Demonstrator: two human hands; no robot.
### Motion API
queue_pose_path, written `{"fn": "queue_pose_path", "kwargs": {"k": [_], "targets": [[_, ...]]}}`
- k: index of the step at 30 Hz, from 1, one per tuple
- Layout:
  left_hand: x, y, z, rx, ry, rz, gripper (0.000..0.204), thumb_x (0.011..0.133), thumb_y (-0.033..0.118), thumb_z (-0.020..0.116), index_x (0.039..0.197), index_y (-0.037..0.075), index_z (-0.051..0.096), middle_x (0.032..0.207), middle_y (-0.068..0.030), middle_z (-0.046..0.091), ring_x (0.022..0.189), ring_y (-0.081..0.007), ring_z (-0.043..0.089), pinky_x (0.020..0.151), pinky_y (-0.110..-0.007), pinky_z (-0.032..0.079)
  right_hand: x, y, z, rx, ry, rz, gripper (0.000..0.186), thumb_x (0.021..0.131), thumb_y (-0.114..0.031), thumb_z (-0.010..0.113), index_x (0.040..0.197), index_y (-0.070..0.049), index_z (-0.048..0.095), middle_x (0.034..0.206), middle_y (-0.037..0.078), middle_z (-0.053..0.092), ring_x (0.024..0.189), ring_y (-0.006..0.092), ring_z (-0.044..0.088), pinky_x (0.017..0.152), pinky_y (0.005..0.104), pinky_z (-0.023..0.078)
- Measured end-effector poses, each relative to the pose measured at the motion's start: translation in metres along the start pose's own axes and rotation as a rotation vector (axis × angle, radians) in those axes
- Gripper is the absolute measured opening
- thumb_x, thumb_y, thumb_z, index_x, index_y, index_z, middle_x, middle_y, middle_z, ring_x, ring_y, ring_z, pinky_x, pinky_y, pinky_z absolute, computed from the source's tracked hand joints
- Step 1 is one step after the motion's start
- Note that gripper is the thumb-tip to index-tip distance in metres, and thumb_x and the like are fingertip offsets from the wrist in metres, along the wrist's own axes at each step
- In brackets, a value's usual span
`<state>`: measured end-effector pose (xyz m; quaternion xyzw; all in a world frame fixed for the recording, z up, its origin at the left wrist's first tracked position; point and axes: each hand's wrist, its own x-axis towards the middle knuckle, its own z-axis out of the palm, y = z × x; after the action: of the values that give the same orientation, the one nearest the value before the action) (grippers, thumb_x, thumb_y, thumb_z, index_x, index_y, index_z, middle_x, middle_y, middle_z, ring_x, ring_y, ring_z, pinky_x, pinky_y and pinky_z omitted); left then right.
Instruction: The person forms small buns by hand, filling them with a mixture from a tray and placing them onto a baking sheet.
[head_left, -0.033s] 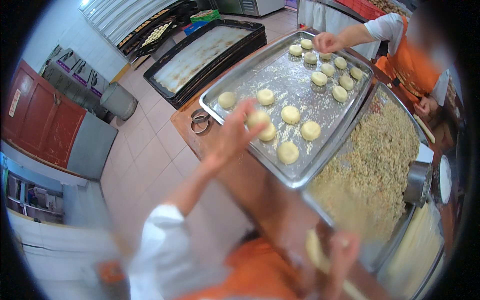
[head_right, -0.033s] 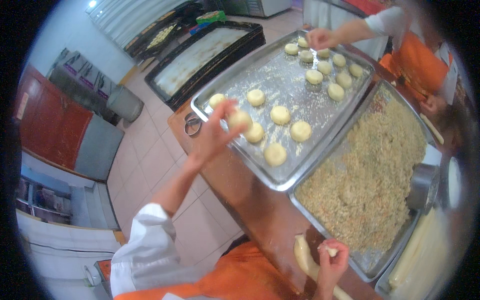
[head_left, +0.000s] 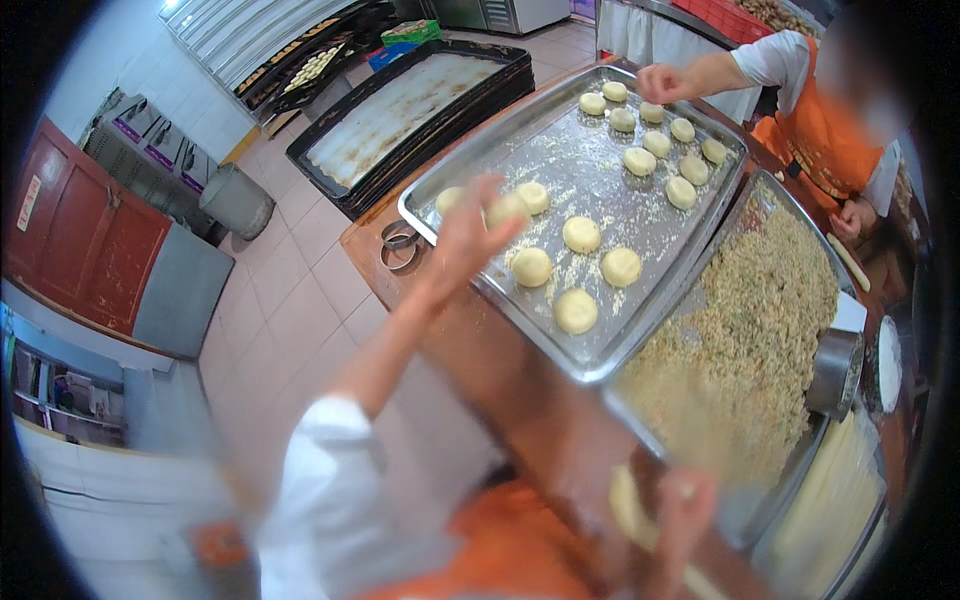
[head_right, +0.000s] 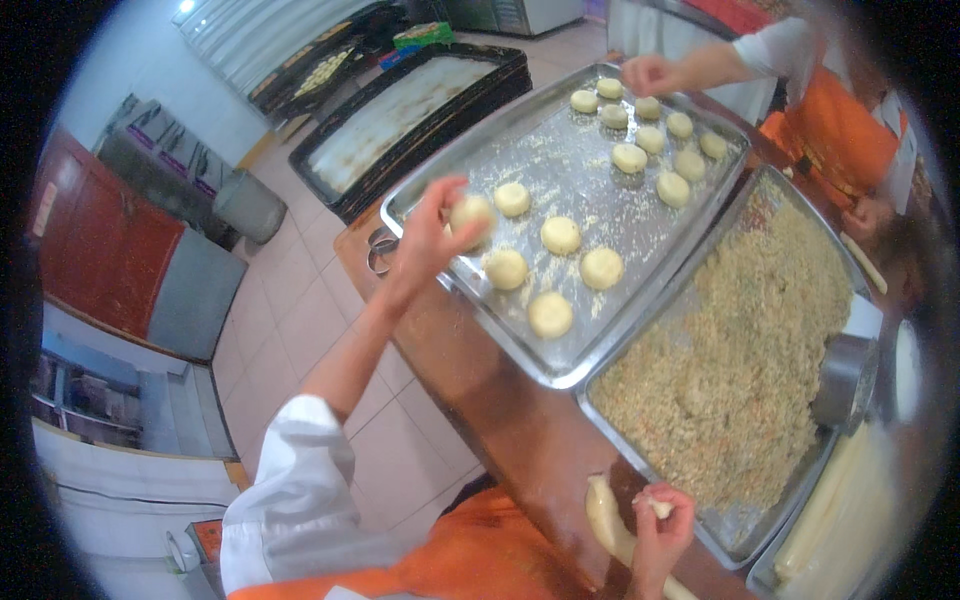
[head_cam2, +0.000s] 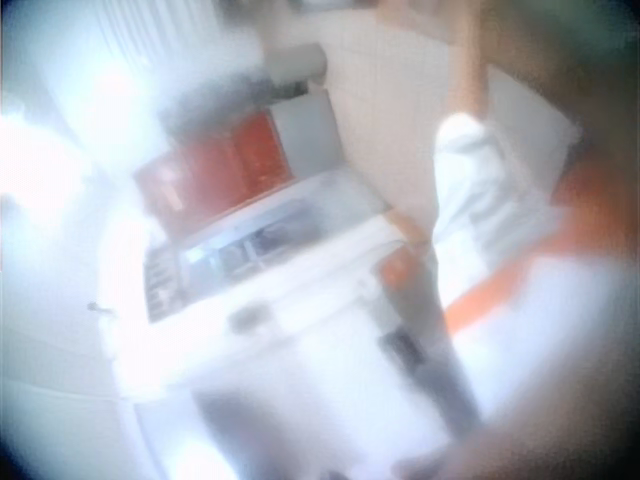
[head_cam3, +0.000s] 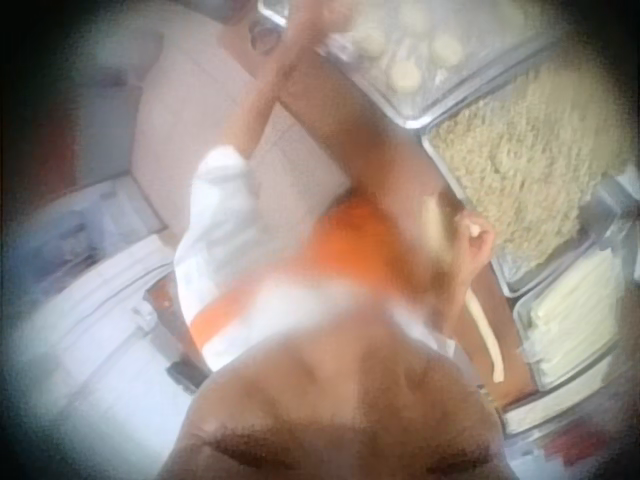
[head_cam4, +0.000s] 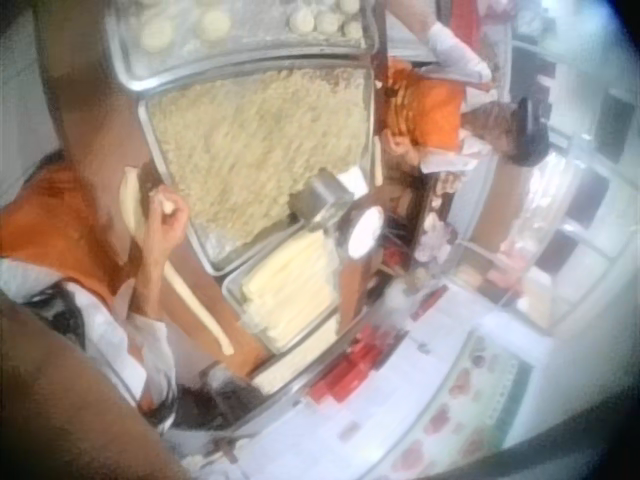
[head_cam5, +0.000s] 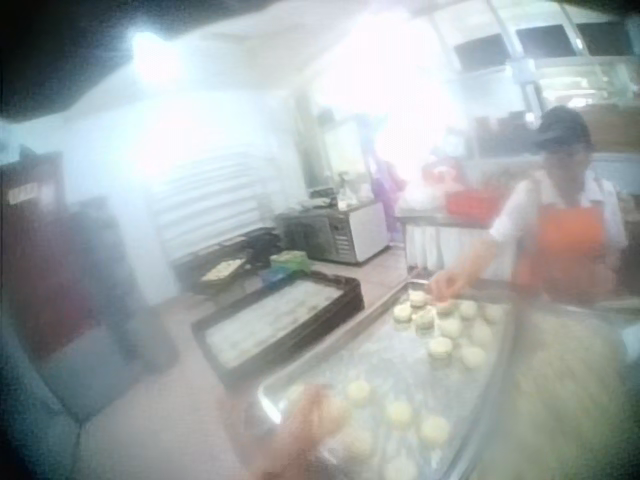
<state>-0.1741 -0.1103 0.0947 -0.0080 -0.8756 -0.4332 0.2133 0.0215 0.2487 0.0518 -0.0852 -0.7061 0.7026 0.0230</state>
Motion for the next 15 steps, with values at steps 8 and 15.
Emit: {"fn": "queue_pose_path", "kwargs": {"k": [8,15], "targets": [[0.108,-0.108,0.021,0.421,0.039,-0.106,0.031,0.076,0.026,0.058,0.092,0.001,0.057,0.086,-0.0163,0.061,0.083,-0.0289,0.058,0.074,-0.037,0.044,0.003,0.020,-0.013,-0.039,0.051,0.035,0.016,0.075,-0.004,0.060,0.088,-0.006,0.050,0.080,0.003,0.053,0.068,0.0093,0.049,0.058,0.0205,0.042],[0.088,-0.095,-0.004,0.593,0.253,0.112,0.026,0.079,0.025,0.053,0.092,0.005,0.062,0.092,-0.0162,0.058,0.090,-0.0303,0.053,0.077,-0.040,0.043,-0.001,0.016,-0.018,-0.141,0.046,-0.095,0.026,0.071,0.010,0.053,0.091,-0.005,0.047,0.089,0.009,0.051,0.079,0.0135,0.050,0.071,0.0245,0.044]]}}
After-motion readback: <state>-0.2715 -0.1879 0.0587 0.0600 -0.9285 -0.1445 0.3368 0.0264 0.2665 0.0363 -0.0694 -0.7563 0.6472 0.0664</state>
